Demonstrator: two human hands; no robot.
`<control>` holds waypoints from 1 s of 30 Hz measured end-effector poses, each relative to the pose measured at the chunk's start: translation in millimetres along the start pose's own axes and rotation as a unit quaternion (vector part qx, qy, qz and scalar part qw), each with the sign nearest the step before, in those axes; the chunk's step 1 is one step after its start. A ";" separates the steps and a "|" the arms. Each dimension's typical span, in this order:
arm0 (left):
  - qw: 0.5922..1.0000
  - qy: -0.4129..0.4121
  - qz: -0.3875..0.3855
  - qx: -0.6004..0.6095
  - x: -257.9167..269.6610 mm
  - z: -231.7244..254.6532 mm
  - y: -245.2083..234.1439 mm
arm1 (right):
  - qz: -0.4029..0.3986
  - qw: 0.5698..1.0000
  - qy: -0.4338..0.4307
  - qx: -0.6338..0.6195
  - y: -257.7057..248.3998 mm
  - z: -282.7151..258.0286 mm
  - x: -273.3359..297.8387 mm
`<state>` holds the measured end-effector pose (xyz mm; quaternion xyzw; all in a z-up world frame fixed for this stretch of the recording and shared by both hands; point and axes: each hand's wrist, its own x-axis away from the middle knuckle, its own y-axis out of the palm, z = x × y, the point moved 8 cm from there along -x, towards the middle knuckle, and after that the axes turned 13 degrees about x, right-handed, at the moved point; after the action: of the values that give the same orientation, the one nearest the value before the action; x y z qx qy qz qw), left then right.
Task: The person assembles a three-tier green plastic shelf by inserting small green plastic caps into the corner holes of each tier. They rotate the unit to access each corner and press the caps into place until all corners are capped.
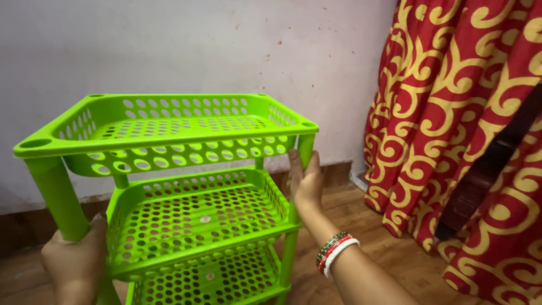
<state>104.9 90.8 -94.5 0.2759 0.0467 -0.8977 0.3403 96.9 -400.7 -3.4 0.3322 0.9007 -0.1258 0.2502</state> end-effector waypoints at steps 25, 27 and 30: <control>0.948 -0.193 -0.101 0.233 265.4 77.1 157.9 | -0.277 0.950 0.004 0.146 -84.0 59.8 116.0; 0.935 -0.148 -0.133 0.294 294.3 71.9 191.2 | -0.324 0.927 0.020 0.186 -98.2 72.7 121.9; 0.930 -0.148 -0.180 0.283 345.2 50.2 241.1 | -0.386 0.910 0.028 0.147 -118.9 97.3 131.2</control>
<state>22.4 -309.0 -209.1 0.2115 -0.2114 -0.9506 0.0835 -31.7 -457.5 -148.4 -0.0047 0.9365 -0.3342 0.1057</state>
